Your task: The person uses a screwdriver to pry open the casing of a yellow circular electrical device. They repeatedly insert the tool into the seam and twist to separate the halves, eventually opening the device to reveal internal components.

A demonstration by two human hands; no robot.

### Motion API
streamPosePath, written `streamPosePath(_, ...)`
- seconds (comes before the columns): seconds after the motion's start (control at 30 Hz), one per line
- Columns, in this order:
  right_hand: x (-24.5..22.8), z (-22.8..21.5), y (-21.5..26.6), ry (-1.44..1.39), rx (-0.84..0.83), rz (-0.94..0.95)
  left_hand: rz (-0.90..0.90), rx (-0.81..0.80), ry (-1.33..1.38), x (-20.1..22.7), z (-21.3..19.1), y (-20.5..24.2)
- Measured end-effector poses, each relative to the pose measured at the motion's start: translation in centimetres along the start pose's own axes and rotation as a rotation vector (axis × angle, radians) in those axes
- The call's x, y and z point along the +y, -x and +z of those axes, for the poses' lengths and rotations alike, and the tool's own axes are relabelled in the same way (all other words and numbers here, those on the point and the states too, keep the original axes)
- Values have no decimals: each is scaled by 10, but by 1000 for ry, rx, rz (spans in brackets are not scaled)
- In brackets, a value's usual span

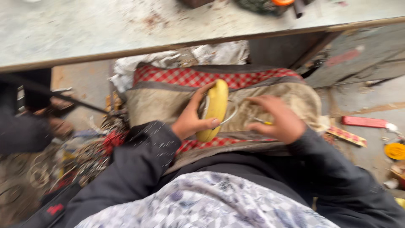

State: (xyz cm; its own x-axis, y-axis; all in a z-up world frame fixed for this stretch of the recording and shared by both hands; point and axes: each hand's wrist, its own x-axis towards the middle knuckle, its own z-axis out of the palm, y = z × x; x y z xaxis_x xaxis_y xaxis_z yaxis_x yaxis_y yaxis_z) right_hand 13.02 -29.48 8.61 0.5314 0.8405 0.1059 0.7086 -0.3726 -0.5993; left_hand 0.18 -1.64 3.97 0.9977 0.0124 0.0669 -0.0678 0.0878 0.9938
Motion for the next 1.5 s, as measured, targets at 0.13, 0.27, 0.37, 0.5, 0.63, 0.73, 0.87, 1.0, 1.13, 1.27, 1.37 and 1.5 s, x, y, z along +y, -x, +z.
streamPosePath(0.13,-15,39,-10,-686,-172,-7,13,33,-6,3,15,2)
streamPosePath(0.27,-21,62,-16,-947,-196,-13,-16,4,109,3,26,3)
streamPosePath(0.37,-26,63,-16,-967,-201,94,-59,-28,166,6,31,5)
streamPosePath(0.5,-32,53,-13,-971,-248,210,-130,-46,199,12,34,5)
streamPosePath(0.63,-36,49,-13,-838,-234,201,-85,-67,143,12,34,6)
streamPosePath(0.73,-32,45,-14,-742,-190,110,-81,-31,148,10,34,5)
streamPosePath(0.87,-23,39,-16,-369,46,-102,-106,115,92,8,26,1)
streamPosePath(1.0,-21,32,-16,-260,86,-232,-34,216,63,9,14,-3)
streamPosePath(1.13,-36,24,-10,-275,-71,-44,70,339,67,6,6,-5)
streamPosePath(1.27,-50,19,-6,-356,-295,12,159,434,170,1,-2,-8)
streamPosePath(1.37,-52,29,0,-294,-325,-173,184,446,222,-3,-3,-6)
streamPosePath(1.5,-36,51,2,-540,-369,-241,148,397,243,-2,0,-3)
